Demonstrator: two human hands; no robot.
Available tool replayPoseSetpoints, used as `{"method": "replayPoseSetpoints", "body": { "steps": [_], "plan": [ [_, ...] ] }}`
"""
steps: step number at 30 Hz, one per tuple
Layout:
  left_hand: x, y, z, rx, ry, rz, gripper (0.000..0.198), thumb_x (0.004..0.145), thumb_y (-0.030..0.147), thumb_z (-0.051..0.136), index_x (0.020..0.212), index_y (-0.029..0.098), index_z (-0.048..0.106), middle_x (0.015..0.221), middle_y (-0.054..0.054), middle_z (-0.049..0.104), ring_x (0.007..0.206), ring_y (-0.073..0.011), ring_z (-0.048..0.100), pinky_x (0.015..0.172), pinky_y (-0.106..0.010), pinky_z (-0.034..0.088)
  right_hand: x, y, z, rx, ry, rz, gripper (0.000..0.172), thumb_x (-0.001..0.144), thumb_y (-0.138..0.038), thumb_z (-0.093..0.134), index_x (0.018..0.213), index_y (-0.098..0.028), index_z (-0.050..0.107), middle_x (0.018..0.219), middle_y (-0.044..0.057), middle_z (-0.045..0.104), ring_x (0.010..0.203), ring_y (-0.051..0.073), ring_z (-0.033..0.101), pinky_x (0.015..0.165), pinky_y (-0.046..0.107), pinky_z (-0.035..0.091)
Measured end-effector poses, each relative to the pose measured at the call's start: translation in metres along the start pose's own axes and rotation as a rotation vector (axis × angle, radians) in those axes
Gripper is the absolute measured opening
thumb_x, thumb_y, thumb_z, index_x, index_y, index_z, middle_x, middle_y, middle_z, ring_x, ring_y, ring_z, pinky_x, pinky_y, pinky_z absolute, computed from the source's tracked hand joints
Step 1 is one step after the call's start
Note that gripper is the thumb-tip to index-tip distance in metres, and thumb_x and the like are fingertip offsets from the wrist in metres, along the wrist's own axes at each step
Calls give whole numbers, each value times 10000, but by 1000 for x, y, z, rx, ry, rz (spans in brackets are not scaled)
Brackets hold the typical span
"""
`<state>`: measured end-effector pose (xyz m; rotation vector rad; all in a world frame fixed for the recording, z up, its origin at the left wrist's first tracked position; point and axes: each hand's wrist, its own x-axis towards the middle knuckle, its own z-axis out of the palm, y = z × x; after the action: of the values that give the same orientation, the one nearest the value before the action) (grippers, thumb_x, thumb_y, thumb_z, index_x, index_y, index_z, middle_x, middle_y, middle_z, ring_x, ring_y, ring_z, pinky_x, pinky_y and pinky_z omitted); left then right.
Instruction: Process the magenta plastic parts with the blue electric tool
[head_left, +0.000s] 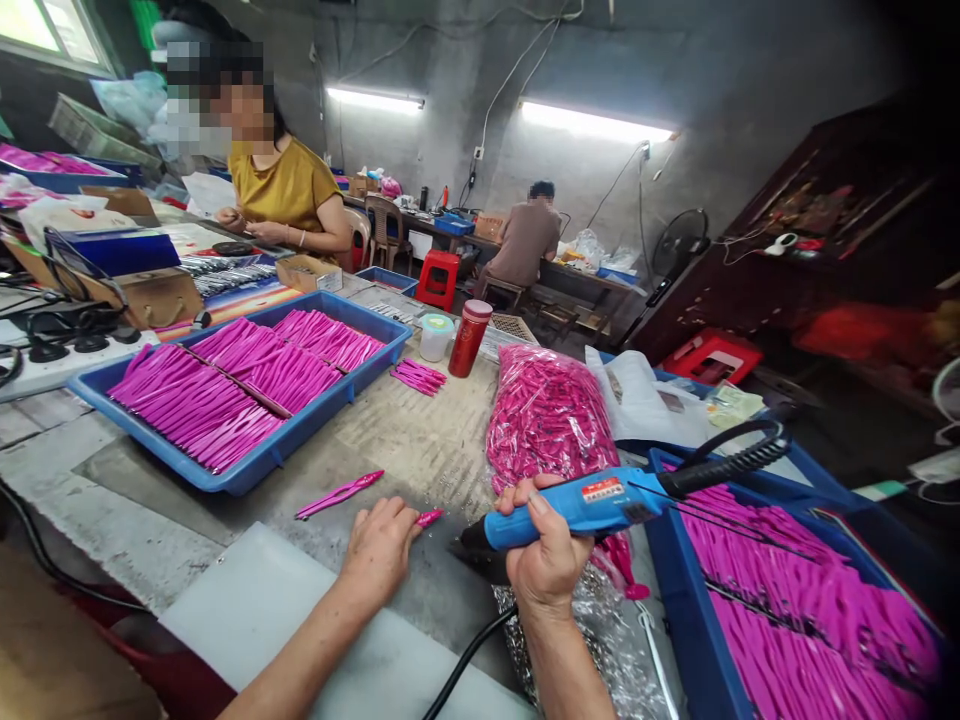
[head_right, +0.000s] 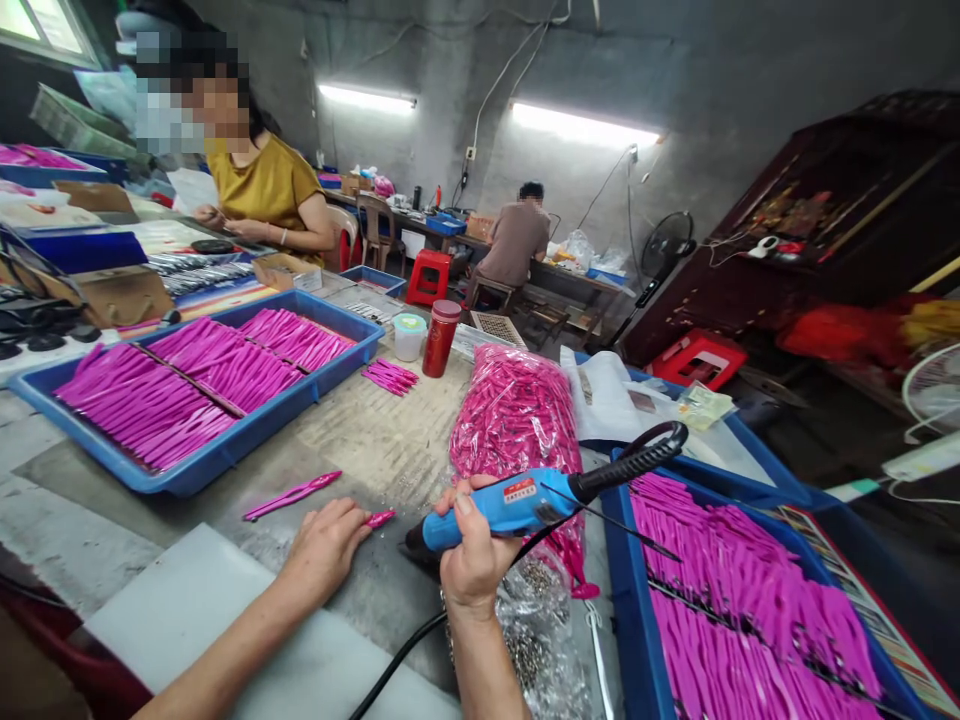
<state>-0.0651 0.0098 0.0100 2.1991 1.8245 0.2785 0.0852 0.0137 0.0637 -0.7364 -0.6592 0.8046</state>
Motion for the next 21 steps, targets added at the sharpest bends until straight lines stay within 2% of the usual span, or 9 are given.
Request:
{"method": "replayPoseSetpoints", "body": {
  "steps": [12, 21],
  "plan": [
    [-4, -1, 16, 145, 56, 204, 191, 882, 182, 438, 809, 203, 613, 816, -20, 597, 810, -179, 499, 652, -308, 274, -2, 2, -8, -6, 30, 24, 285, 633, -311, 697, 805, -159, 527, 658, -16, 527, 485, 138, 517, 506, 278, 428],
    [-3, -2, 17, 152, 95, 229, 184, 876, 163, 445, 784, 199, 600, 798, -16, 580, 784, -169, 479, 640, -300, 269, -2, 1, -10, -5, 18, 26, 267, 642, -306, 684, 797, -158, 524, 623, -21, 517, 480, 136, 510, 498, 272, 426]
  ]
}}
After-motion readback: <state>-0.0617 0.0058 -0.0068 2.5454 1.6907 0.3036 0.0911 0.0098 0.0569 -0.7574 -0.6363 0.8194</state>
